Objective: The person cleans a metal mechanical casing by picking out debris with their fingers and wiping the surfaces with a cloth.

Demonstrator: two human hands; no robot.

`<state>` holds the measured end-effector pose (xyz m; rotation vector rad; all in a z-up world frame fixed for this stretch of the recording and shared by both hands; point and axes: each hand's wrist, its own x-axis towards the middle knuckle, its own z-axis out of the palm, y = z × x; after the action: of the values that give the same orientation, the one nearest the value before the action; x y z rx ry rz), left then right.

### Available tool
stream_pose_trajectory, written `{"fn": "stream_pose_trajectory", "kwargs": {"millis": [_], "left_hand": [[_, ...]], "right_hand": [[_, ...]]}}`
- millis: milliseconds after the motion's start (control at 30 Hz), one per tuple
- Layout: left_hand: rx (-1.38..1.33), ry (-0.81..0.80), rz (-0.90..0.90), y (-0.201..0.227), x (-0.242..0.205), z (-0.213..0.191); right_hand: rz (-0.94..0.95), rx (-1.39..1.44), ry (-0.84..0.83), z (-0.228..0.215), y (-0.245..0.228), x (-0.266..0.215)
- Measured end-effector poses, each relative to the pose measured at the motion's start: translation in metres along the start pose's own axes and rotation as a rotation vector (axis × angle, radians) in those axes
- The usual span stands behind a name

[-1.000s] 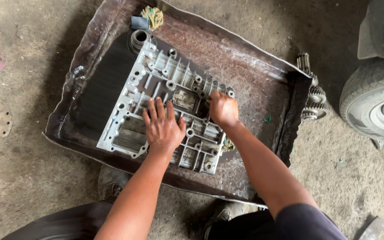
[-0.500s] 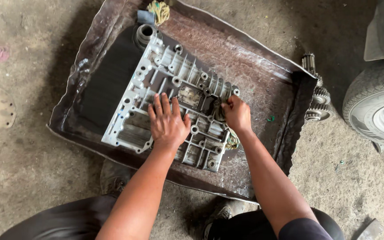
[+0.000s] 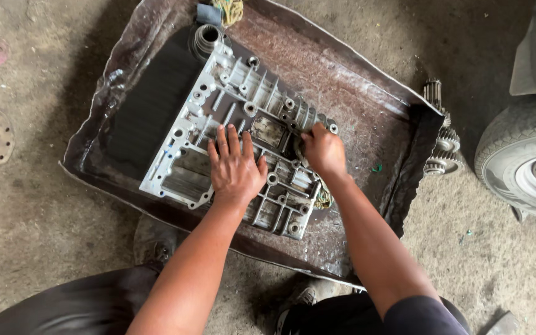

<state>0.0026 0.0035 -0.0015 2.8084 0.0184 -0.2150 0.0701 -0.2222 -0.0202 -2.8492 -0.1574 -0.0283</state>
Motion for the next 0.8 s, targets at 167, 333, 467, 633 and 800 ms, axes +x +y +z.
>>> {"fn": "stream_pose_trajectory", "kwargs": {"millis": [167, 333, 467, 633, 800], "left_hand": [[-0.007, -0.023, -0.001, 0.000, -0.001, -0.003], [-0.022, -0.023, -0.003, 0.000, 0.000, -0.002], [-0.006, 0.009, 0.003, -0.001, 0.000, 0.000], [0.019, 0.024, 0.000, 0.002, -0.001, -0.002], [0.006, 0.037, -0.002, 0.003, -0.005, -0.005]], "right_hand": [[0.116, -0.258, -0.168, -0.010, -0.027, 0.007], [0.169, -0.375, -0.366, -0.021, -0.033, 0.014], [-0.002, -0.332, -0.214, -0.003, -0.025, 0.008], [-0.369, -0.145, -0.109, -0.011, -0.019, 0.002], [-0.285, -0.295, -0.132, -0.028, -0.017, 0.009]]}}
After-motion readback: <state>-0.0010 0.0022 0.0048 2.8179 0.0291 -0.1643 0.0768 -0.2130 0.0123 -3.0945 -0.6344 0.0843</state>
